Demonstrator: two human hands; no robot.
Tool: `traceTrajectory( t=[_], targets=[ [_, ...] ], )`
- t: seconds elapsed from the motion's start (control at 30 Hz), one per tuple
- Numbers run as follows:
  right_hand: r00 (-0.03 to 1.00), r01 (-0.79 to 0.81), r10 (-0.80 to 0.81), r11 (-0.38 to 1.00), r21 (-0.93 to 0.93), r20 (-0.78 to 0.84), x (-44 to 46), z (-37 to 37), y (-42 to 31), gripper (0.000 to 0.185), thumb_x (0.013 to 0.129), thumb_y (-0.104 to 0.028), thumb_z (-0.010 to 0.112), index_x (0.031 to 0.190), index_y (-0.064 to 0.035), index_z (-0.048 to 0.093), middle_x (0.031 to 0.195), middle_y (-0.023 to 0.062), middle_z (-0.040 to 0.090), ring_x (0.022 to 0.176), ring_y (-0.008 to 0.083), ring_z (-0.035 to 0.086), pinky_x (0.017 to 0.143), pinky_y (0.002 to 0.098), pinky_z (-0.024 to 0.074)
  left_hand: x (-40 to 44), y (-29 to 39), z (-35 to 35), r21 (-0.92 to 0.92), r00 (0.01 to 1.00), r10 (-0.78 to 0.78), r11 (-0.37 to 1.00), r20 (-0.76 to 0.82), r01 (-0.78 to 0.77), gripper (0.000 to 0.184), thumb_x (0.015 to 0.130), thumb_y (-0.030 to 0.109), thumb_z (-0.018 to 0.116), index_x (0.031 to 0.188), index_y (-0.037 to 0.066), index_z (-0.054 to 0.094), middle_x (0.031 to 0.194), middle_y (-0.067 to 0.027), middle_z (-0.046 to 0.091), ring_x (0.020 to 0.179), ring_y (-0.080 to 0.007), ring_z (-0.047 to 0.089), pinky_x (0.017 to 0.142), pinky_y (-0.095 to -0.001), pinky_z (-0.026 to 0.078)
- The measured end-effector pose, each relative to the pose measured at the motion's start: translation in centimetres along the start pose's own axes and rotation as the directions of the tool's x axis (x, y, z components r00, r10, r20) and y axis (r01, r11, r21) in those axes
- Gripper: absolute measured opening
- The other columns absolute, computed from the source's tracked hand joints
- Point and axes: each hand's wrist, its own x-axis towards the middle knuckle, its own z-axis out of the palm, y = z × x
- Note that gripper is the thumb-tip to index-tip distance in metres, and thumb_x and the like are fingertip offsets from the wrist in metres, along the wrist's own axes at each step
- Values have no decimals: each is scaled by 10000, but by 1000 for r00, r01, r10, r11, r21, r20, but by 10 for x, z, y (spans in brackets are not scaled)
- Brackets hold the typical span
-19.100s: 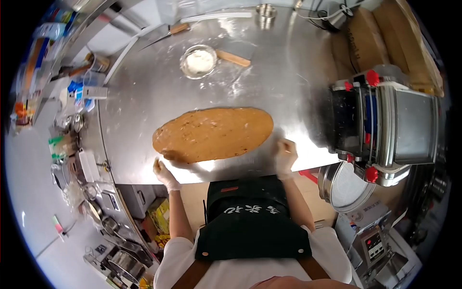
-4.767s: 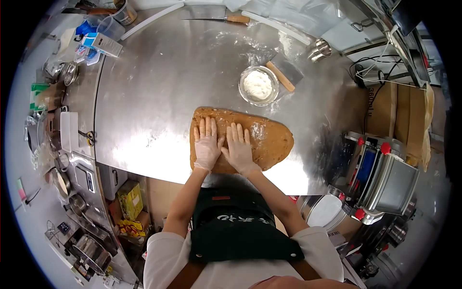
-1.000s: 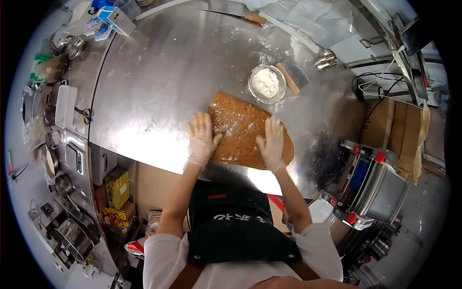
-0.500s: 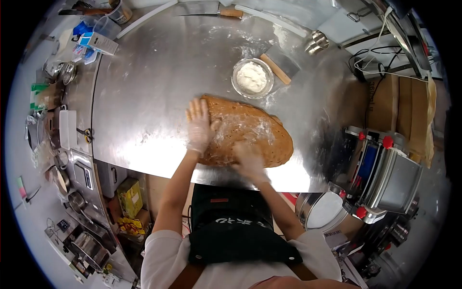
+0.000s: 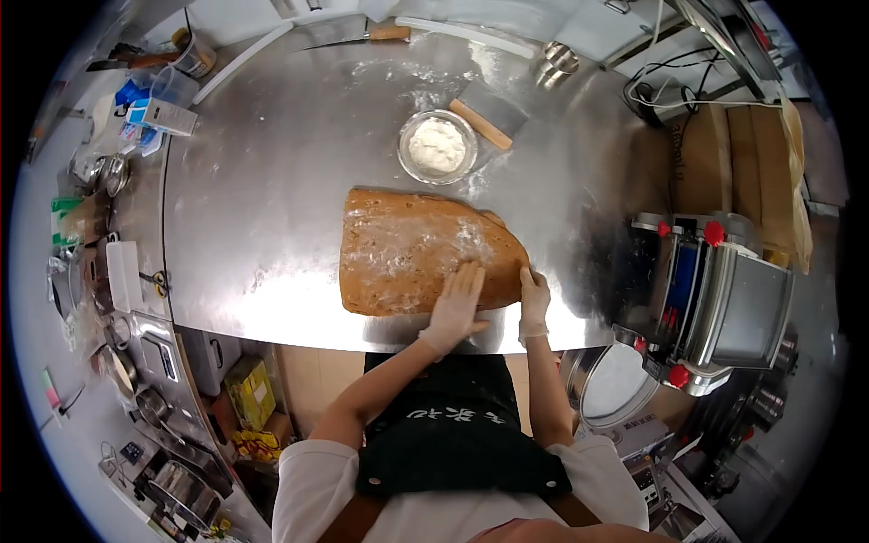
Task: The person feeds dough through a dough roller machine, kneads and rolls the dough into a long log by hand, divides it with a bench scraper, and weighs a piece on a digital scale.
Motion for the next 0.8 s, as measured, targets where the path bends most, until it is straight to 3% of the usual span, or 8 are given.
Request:
traceTrajectory(
  t=[0.2, 0.3, 0.4, 0.5, 0.6, 0.67, 0.77, 0.8],
  targets=[
    [987, -21, 8, 997, 79, 160, -19, 6, -4, 412, 1025, -357, 590, 1109, 30, 703, 842, 30, 673, 749, 117, 592, 681, 269, 479, 44, 34, 10, -498, 906, -421, 779, 32, 380, 656, 936, 201, 665, 1534, 114, 408, 1105, -244, 689, 877, -372, 711, 775, -385, 567],
    [982, 86, -127, 959, 270, 139, 0, 20, 26, 468, 1056, -400, 518, 1184, 22, 674, 970, 56, 702, 838, 150, 627, 790, 299, 521, 48, 38, -33, -715, 896, -429, 662, -114, 226, 485, 982, 146, 607, 1459, 117, 526, 1124, -250, 701, 991, -349, 724, 844, -392, 570],
    [784, -353, -285, 526, 774, 551, 5, 62, 44, 512, 1089, -404, 438, 1467, -60, 472, 1280, 113, 626, 1121, 222, 627, 1024, 353, 498, 37, 61, -87, -659, 896, -415, 720, -157, 218, 470, 967, 113, 621, 1433, 126, 563, 1131, -236, 707, 974, -339, 730, 851, -373, 574],
    [970, -144, -33, 724, 675, 241, -3, 107, 84, 431, 1072, -480, 413, 1298, -125, 505, 1143, 65, 572, 986, 205, 568, 895, 336, 468, 26, 63, -112, -652, 948, -300, 741, -107, 161, 528, 942, 112, 646, 1458, 137, 537, 1108, -230, 714, 962, -373, 717, 836, -367, 577],
    [936, -335, 132, 620, 709, 327, -52, 108, -28, 485, 989, -694, 450, 902, -252, 627, 630, -88, 455, 522, 68, 441, 439, 238, 401, 28, 30, -128, -483, 987, 28, 870, -160, -103, 660, 885, 113, 693, 1504, 124, 465, 1327, -220, 624, 977, -355, 707, 814, -423, 580],
    [937, -336, 154, 634, 697, 313, -43, 125, -16, 464, 999, -662, 442, 959, -235, 616, 703, -70, 474, 588, 86, 459, 504, 251, 407, 21, -18, -156, -135, 964, 157, 973, -217, -189, 676, 864, 112, 717, 1490, 87, 463, 1309, -202, 627, 1011, -337, 687, 851, -424, 571],
    [934, -340, 121, 585, 736, 335, -20, 130, 21, 441, 1014, -615, 430, 1044, -209, 601, 813, -42, 502, 688, 114, 487, 603, 269, 416, 14, -103, -164, -460, 855, -459, 830, -243, 315, 686, 854, 97, 726, 1474, 9, 447, 1325, -255, 580, 1205, -418, 565, 1047, -483, 463],
    [931, -350, 119, 567, 745, 346, -13, 129, 30, 436, 1019, -599, 426, 1072, -200, 596, 849, -32, 511, 721, 123, 496, 636, 276, 419, 15, -119, -166, -233, 876, -334, 936, -347, 265, 733, 860, 124, 729, 1504, 7, 400, 1418, -259, 503, 1293, -434, 490, 1092, -501, 414]
  ],
)
